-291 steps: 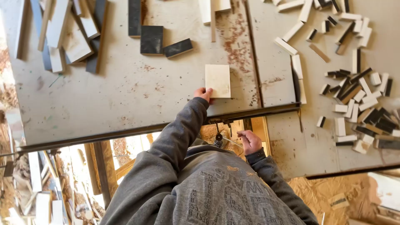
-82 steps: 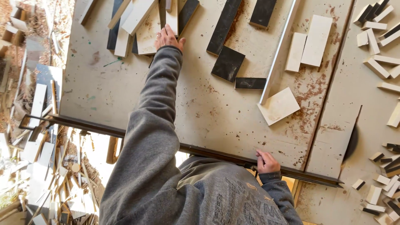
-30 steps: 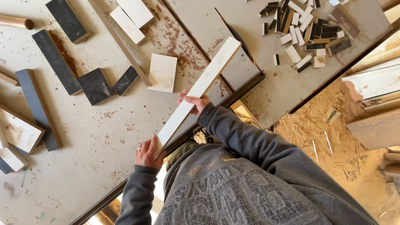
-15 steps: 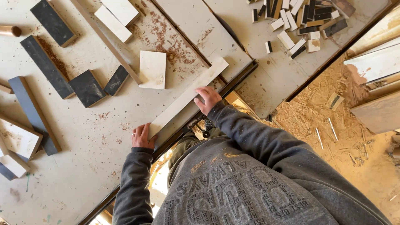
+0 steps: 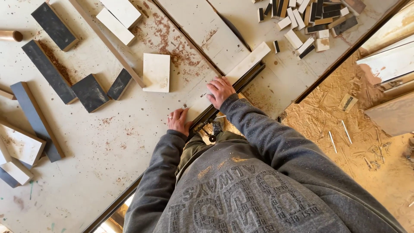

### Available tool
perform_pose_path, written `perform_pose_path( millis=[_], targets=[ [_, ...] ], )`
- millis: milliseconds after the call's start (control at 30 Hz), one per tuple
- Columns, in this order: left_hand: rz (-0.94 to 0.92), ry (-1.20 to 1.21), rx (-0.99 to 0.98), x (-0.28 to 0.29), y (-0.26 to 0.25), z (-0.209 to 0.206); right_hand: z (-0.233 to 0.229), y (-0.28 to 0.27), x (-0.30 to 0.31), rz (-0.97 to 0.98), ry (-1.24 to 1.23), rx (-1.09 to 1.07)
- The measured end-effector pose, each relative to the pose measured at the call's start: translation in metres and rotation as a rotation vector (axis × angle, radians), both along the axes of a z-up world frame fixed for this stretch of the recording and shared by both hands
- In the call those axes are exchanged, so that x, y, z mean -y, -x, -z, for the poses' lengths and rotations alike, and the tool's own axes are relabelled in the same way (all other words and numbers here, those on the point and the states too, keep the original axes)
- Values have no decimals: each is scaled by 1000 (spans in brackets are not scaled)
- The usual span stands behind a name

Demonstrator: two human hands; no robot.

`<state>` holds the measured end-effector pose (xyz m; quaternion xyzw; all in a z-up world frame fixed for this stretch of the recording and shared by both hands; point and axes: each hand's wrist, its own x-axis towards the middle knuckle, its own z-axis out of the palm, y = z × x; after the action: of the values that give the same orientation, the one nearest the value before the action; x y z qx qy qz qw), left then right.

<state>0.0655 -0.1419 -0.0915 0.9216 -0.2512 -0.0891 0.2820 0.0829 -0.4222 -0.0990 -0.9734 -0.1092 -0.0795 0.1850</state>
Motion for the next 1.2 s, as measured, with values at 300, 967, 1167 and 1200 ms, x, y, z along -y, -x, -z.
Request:
perform_pose_path(
  millis=[300,967,1167,1200],
  targets=[
    [-58,49,-24,-22,14,-7,-4,2,12,-182,-103,-48],
    [-144,-232,47,-25,49,-11,-17,-6,22,-85,-72,105],
    [-21,-239,19,-21,42,-32,-33,-11,20,-80,-88,122],
    [-19,-266,35,-23,44,-25,-39,-11,19,-78,-86,136]
  ],
)
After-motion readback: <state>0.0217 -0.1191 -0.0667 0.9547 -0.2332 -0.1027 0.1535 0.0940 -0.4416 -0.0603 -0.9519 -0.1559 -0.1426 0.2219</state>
